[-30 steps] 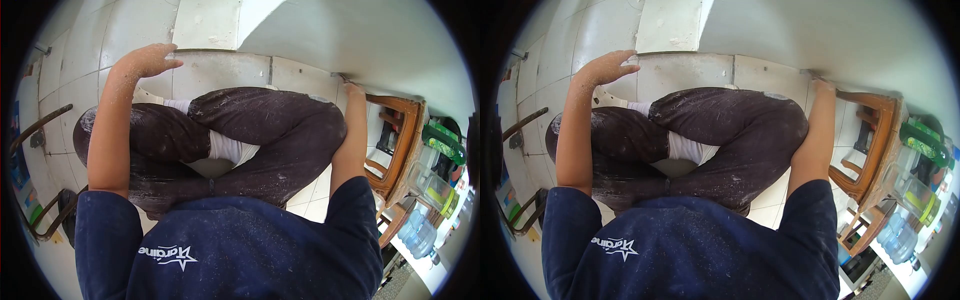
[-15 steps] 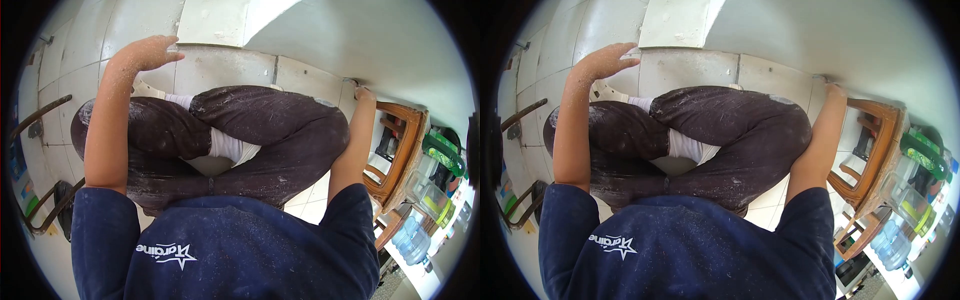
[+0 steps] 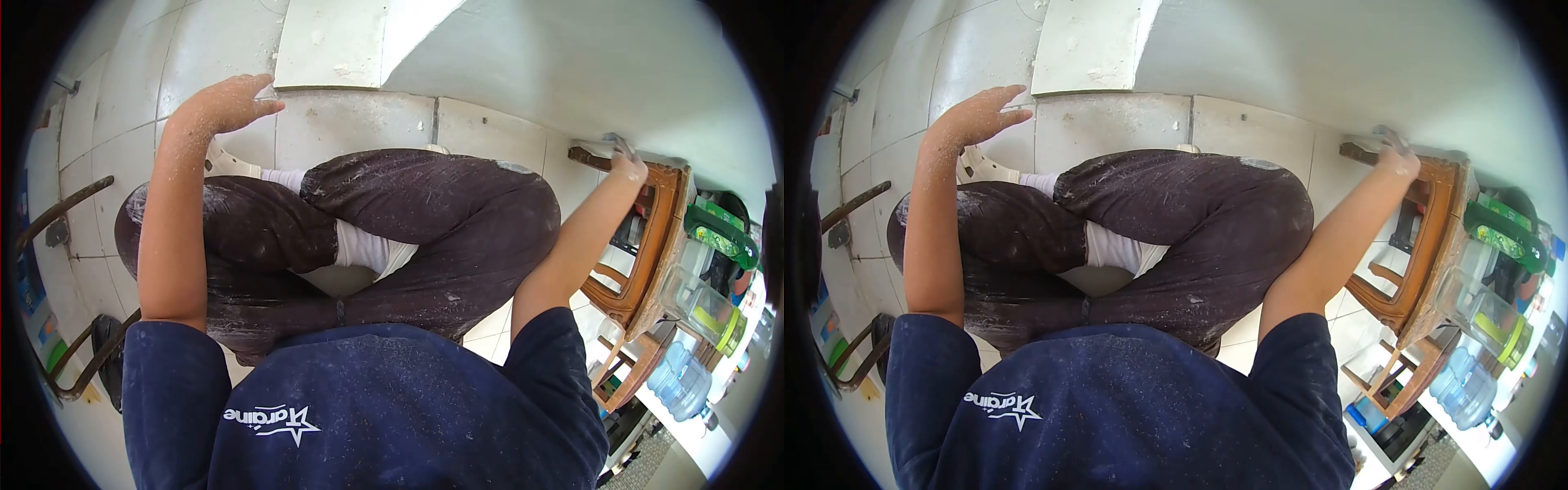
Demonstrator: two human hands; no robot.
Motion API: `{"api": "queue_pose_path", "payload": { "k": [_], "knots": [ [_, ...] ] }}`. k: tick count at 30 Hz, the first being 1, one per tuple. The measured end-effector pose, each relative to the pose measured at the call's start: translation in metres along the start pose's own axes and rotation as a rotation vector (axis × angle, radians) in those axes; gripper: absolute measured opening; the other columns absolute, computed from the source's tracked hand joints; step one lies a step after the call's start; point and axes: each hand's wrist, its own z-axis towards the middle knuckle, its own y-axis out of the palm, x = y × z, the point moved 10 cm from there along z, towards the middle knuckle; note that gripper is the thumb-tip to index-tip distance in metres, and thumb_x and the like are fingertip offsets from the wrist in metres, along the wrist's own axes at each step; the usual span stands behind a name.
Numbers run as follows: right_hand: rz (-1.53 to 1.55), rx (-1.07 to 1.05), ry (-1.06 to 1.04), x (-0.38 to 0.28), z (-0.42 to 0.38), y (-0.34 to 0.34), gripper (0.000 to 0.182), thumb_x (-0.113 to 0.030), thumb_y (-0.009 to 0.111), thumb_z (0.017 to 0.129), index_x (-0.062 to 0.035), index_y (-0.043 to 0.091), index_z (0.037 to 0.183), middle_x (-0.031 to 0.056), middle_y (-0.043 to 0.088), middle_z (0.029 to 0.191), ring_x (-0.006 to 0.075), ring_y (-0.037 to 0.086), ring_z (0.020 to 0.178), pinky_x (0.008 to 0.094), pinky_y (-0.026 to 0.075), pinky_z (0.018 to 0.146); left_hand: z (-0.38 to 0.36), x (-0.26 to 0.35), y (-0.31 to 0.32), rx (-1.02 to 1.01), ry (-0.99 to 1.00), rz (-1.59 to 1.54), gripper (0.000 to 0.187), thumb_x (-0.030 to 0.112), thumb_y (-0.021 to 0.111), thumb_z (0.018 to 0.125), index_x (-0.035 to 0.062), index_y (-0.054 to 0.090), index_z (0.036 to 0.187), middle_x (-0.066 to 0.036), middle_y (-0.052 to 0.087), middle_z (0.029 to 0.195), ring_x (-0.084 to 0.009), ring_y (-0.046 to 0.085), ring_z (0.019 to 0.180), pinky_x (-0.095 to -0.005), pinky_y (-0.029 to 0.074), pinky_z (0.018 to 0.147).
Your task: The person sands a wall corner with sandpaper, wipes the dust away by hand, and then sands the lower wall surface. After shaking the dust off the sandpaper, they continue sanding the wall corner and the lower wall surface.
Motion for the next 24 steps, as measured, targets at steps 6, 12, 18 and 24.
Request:
{"api": "queue_pose_path", "payload": {
  "k": [6, 12, 18, 24],
  "knots": [
    [-0.001, 0.159, 0.095, 0.091, -0.014, -0.002, 0.041, -0.031, 0.049, 0.097, -0.006, 0.053, 0.129, 0.0142, 0.063, 0.119, 0.0228, 0.059, 0.104, 0.0359, 0.049, 0.083, -0.002, 0.002, -0.006, 0.055, 0.127, -0.062, 0.065, 0.048, 0.056, 0.094, 0.004, 0.046, 0.14, -0.021, 0.05, 0.14, -0.0329, 0.047, 0.13, -0.0396, 0.037, 0.109],
    [-0.015, 0.13, -0.125, 0.155, -0.027, -0.05, 0.037, -0.032, 0.045, 0.102, -0.0081, 0.049, 0.13, 0.0046, 0.053, 0.079, 0.0124, 0.048, 0.054, 0.027, 0.035, 0.041, -0.033, 0.05, -0.033, 0.119, 0.313, -0.235, 0.056, 0.038, 0.062, 0.093, 0.0041, 0.05, 0.136, -0.02, 0.055, 0.133, -0.0325, 0.051, 0.126, -0.0391, 0.039, 0.105],
    [0.159, 0.1, -0.084, 0.167, 0.0, -0.029, 0.03, -0.035, 0.045, 0.103, -0.0167, 0.051, 0.127, -0.0012, 0.047, 0.066, 0.01, 0.044, 0.048, 0.0264, 0.033, 0.038, -0.078, 0.193, 0.022, -0.045, 0.68, -0.343, 0.09, 0.041, 0.08, 0.075, 0.0006, 0.037, 0.143, -0.023, 0.043, 0.143, -0.0347, 0.041, 0.134, -0.0439, 0.031, 0.111],
    [0.208, 0.068, 0.099, 0.185, -0.05, 0.017, 0.027, -0.039, 0.042, 0.103, -0.0142, 0.052, 0.11, -0.0016, 0.046, 0.063, 0.0111, 0.044, 0.046, 0.0275, 0.032, 0.038, -0.089, 0.232, 0.103, 0.223, 0.477, -0.219, 0.127, 0.04, 0.089, 0.06, -0.0073, 0.009, 0.147, -0.034, 0.021, 0.148, -0.049, 0.023, 0.139, -0.0549, 0.02, 0.114]
  ]
}}
